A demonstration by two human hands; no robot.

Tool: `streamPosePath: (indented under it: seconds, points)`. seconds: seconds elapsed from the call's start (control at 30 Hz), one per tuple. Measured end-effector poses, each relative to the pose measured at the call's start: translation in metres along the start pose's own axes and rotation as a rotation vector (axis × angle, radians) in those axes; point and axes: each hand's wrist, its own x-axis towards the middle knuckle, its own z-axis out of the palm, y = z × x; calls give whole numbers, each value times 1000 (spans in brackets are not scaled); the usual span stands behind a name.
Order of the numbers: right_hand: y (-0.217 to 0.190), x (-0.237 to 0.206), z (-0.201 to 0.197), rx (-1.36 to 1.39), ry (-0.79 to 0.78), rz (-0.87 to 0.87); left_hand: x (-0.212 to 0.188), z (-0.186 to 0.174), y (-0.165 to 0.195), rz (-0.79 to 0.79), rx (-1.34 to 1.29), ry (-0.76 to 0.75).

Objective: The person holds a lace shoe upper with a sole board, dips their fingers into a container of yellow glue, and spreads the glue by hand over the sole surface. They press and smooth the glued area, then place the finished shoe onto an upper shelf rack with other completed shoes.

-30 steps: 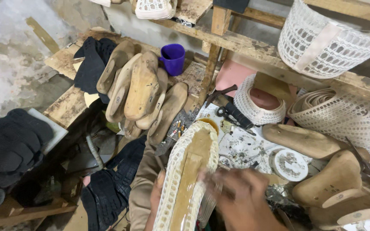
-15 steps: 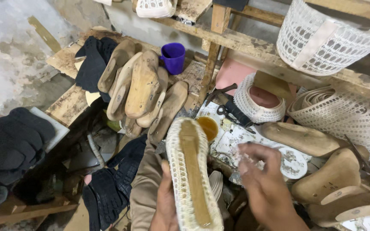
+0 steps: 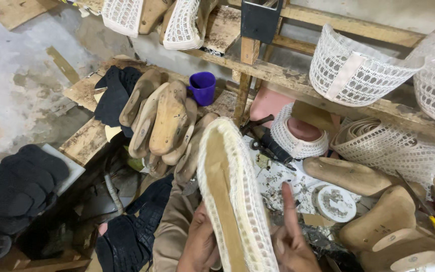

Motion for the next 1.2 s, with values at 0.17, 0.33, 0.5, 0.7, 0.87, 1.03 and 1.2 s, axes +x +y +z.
streamPosePath:
  seconds: [0.17, 0.33, 0.5, 0.7, 0.87, 1.03, 1.2]
  points:
    - [-23, 7, 19, -117, -118, -194, -16, 36, -27, -86, 692, 128]
    - [-16, 11, 34, -265, 93, -69, -25, 57, -61, 394, -141, 50]
    - [-8, 17, 21, -329, -16, 57, -23, 58, -43, 550, -116, 215]
    - [-28, 22, -39, -594, 75, 56, -19, 87, 46, 658, -113, 271]
    - [-28, 6, -80, -527, 181, 90, 34, 117, 142, 848, 555, 252]
    - [-14, -5, -112, -522, 241, 124, 145, 131, 222, 912, 932, 302]
    - [-1, -8, -147, -625, 259, 253, 244, 136, 268, 1192, 1359, 214]
